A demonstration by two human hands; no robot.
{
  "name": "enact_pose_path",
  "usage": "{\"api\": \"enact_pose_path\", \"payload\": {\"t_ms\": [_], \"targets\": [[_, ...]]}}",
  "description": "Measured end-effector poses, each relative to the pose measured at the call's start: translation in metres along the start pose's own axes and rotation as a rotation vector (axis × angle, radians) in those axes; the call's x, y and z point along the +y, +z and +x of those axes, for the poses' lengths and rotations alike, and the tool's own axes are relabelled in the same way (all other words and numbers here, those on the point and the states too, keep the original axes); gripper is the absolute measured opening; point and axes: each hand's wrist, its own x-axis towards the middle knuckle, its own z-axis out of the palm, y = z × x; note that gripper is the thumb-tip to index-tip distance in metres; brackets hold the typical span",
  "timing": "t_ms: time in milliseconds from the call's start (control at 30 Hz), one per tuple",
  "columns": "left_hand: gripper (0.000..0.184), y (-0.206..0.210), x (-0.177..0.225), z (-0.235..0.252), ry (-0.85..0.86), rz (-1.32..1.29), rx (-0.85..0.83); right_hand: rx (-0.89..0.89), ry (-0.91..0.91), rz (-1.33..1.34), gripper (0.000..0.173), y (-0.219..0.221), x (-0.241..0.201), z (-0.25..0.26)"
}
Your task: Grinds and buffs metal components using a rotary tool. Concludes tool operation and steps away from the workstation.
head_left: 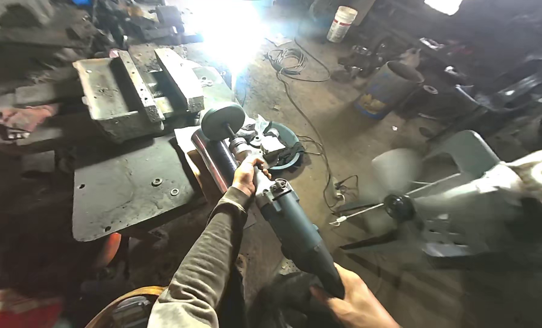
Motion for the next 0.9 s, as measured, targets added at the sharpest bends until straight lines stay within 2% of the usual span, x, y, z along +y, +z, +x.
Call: {"api": "enact_pose_path", "payload": {"t_ms": [200, 300, 400, 667, 900], "targets": [[0.018, -0.021, 0.018, -0.035, 0.104, -0.035, 0.01, -0.046, 0.001, -0.124, 0.053, 0.007, -0.016, -0.003], [0.024, -0.035, 0.018, -0.035, 0.154, -0.096, 0.033, -0.062, -0.016, -0.172, 0.053, 0.012, -0.019, -0.004], [0.023, -0.044, 0.017, -0.037, 0.141, -0.15, 0.058, -0.091, -0.002, -0.191, 0.053, 0.014, -0.022, -0.003], [0.026, -0.02, 0.019, -0.037, 0.139, -0.111, 0.081, -0.076, 0.011, -0.165, 0.054, 0.005, -0.017, -0.001], [0.013, -0.002, 0.014, -0.013, 0.072, -0.037, 0.048, -0.016, -0.011, -0.075, 0.051, 0.0, -0.001, 0.012]]}}
